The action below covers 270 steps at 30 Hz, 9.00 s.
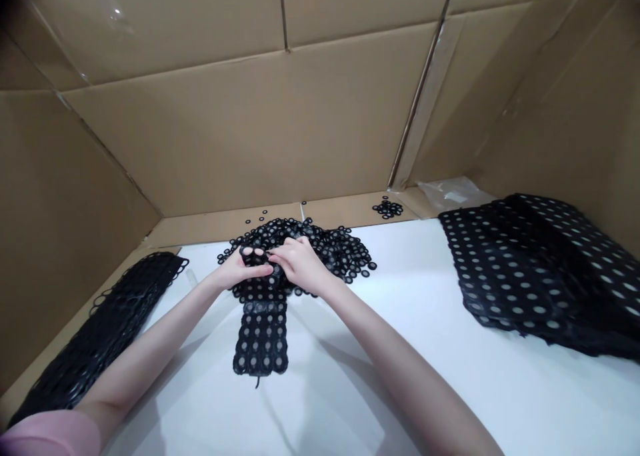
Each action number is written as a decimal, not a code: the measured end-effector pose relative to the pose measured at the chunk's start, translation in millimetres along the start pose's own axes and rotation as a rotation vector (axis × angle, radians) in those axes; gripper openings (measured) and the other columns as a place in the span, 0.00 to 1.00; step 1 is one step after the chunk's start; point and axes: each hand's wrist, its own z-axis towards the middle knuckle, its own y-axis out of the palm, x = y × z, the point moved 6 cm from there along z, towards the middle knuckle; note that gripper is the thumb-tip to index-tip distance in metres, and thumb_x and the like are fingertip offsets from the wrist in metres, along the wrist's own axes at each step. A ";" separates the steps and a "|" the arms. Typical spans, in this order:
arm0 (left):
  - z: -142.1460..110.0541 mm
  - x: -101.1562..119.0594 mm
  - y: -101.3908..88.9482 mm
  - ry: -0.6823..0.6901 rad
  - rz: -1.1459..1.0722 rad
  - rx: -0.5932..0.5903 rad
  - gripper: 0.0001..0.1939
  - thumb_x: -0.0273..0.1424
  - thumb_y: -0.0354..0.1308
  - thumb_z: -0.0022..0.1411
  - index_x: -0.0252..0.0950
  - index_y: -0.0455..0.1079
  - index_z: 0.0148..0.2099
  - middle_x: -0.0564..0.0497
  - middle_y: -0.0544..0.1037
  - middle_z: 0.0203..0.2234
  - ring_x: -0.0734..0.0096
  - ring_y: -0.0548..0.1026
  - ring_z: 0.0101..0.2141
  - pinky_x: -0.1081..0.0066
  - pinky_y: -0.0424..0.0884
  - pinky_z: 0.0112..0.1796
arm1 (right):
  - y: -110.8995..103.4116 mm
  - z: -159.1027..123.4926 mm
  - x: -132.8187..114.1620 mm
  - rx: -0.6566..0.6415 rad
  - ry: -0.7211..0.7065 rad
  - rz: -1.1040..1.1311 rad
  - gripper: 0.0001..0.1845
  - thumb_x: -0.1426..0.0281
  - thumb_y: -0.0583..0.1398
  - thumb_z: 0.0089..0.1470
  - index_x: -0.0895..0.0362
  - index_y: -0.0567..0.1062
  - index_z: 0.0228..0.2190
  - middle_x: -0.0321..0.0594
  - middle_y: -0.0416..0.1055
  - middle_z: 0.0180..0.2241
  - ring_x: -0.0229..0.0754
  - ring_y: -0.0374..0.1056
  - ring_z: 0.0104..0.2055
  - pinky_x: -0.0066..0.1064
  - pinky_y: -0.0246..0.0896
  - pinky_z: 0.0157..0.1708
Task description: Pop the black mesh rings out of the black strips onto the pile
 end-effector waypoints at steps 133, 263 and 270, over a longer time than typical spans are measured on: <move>-21.0 -34.0 16.5 -0.225 -0.370 0.194 0.14 0.38 0.66 0.49 0.31 0.73 0.27 0.52 0.75 0.22 0.74 0.69 0.24 0.74 0.62 0.29 | -39.2 13.8 59.5 0.432 0.258 0.132 0.14 0.73 0.55 0.56 0.56 0.73 0.21 0.36 0.68 0.19 0.40 0.63 0.27 0.30 0.56 0.30; -23.0 -17.9 -3.0 -0.117 -0.246 0.362 0.11 0.34 0.68 0.49 0.35 0.77 0.36 0.50 0.81 0.34 0.65 0.77 0.38 0.70 0.72 0.42 | -1.4 26.4 5.8 0.055 0.014 0.299 0.09 0.77 0.59 0.53 0.56 0.80 0.30 0.37 0.77 0.29 0.36 0.69 0.30 0.26 0.57 0.33; -24.3 -15.9 -4.3 -0.110 -0.193 0.363 0.13 0.35 0.67 0.48 0.34 0.78 0.37 0.48 0.81 0.36 0.61 0.77 0.39 0.67 0.73 0.43 | 2.1 25.8 13.6 0.058 0.068 0.491 0.09 0.75 0.58 0.53 0.57 0.80 0.30 0.38 0.77 0.30 0.38 0.70 0.33 0.27 0.60 0.33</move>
